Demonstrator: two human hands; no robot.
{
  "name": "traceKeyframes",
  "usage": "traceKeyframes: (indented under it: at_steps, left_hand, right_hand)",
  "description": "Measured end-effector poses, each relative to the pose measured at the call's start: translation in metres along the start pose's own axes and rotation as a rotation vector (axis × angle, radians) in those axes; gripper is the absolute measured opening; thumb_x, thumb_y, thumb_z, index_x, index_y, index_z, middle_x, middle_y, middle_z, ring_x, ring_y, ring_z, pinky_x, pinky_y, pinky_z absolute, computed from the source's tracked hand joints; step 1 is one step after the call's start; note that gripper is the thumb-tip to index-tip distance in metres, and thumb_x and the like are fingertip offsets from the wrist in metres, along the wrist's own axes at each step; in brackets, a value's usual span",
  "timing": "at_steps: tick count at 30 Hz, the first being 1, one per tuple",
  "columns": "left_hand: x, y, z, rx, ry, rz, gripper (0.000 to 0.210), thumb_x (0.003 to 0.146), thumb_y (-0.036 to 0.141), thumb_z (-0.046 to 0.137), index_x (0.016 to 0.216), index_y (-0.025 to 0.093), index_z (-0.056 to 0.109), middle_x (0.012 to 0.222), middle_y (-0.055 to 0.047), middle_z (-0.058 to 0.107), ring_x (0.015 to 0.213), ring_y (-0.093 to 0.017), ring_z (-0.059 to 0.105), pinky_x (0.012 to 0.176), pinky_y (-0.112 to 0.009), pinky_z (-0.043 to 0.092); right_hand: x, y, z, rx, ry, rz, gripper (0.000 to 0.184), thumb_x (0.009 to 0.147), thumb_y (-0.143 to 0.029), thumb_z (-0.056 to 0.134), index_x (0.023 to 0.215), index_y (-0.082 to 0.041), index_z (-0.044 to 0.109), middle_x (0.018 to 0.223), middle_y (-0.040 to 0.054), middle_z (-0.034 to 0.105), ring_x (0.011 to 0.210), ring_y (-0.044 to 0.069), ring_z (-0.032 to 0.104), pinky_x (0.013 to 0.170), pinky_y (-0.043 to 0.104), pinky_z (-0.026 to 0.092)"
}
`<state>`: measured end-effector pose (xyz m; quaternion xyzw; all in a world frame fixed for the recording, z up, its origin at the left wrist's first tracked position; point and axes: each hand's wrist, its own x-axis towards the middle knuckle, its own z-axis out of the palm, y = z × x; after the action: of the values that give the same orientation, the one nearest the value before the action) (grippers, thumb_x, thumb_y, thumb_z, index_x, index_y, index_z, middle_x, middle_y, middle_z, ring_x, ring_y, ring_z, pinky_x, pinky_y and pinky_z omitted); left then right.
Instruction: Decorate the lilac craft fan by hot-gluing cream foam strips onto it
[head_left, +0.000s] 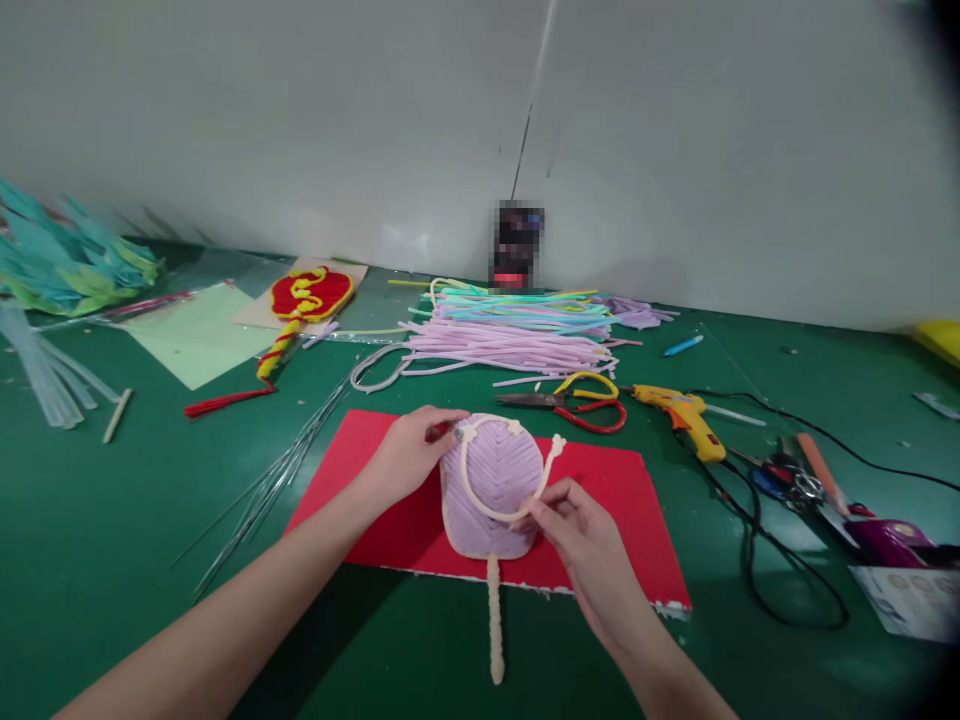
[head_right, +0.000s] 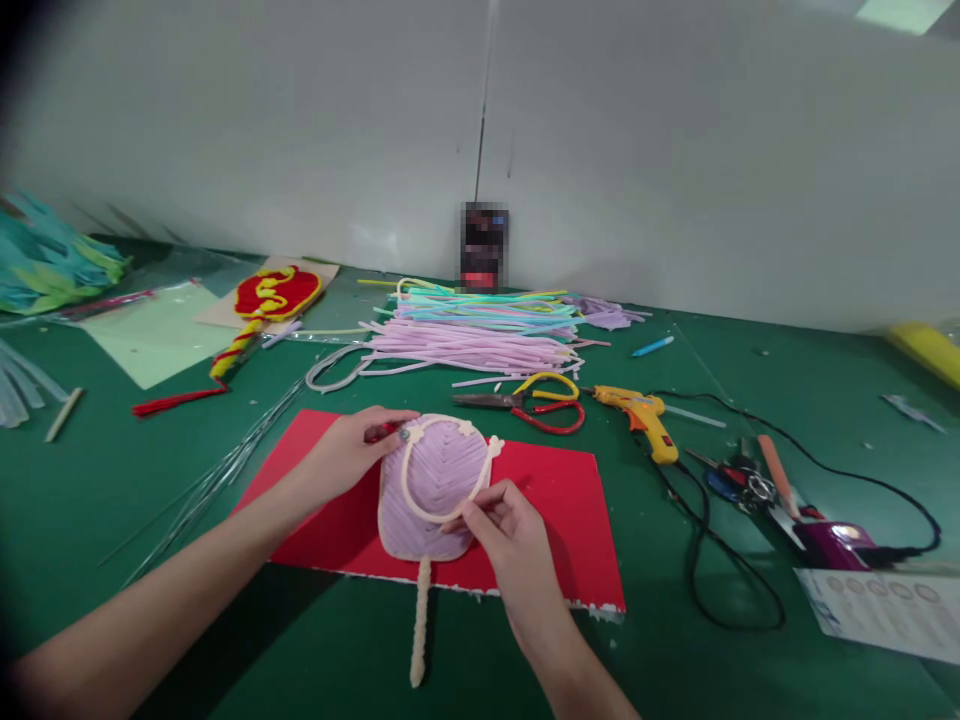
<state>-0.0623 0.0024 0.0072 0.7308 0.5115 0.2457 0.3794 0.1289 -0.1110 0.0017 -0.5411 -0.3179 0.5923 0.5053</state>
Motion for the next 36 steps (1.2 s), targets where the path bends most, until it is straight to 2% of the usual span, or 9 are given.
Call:
traceKeyframes:
  at_steps: [5,10,13,18,24,36]
  left_hand:
    - [-0.014,-0.003,-0.006,-0.035,0.009,-0.007,0.033,0.081,0.021,0.050,0.110,0.021,0.063,0.106,-0.006,0.066,0.095,-0.020,0.061,0.086,-0.035,0.047]
    - [-0.021,-0.002,-0.007,-0.014,-0.005,0.019,0.031,0.082,0.018,0.048,0.109,0.020,0.063,0.101,-0.006,0.066,0.090,-0.018,0.062,0.083,-0.033,0.049]
    - [-0.023,-0.006,-0.004,0.099,0.008,0.089,0.029,0.084,0.018,0.046,0.108,0.019,0.063,0.099,-0.006,0.064,0.090,-0.019,0.060,0.082,-0.033,0.048]
    - [-0.024,-0.019,0.001,0.264,0.122,0.224,0.025,0.088,0.024,0.046,0.107,0.019,0.061,0.111,-0.008,0.056,0.105,-0.022,0.052,0.094,-0.039,0.042]
    - [-0.024,-0.023,0.003,0.281,0.109,0.203,0.026,0.091,0.028,0.042,0.109,0.019,0.059,0.111,-0.008,0.055,0.104,-0.022,0.052,0.093,-0.040,0.042]
    - [-0.031,-0.024,0.006,0.293,0.177,0.162,0.026,0.090,0.026,0.044,0.109,0.021,0.060,0.110,-0.008,0.056,0.103,-0.022,0.053,0.092,-0.042,0.042]
  right_hand:
    - [-0.005,0.004,0.012,0.011,-0.001,-0.029,0.029,0.070,-0.040,0.072,0.072,-0.018,0.052,0.066,0.0031,0.068,0.066,0.016,0.065,0.068,0.030,0.050]
    - [-0.013,0.003,0.022,-0.013,0.008,-0.033,0.029,0.073,-0.041,0.069,0.072,-0.019,0.050,0.064,0.0024,0.068,0.065,0.016,0.065,0.067,0.029,0.050]
    - [-0.015,0.005,0.024,-0.047,0.019,-0.052,0.028,0.073,-0.040,0.069,0.072,-0.019,0.050,0.064,0.0021,0.068,0.066,0.016,0.066,0.067,0.029,0.050]
    - [-0.017,0.014,0.027,-0.106,-0.002,-0.111,0.023,0.079,-0.036,0.064,0.076,-0.021,0.048,0.068,0.0009,0.066,0.070,0.016,0.067,0.070,0.029,0.052]
    - [-0.023,0.021,0.029,-0.300,-0.019,-0.209,0.018,0.082,-0.035,0.059,0.080,-0.021,0.048,0.074,0.0020,0.063,0.076,0.019,0.067,0.070,0.030,0.053]
    - [-0.013,0.017,0.017,-0.259,-0.143,-0.192,0.020,0.081,-0.037,0.061,0.080,-0.021,0.048,0.073,0.0024,0.065,0.074,0.020,0.069,0.070,0.033,0.056]
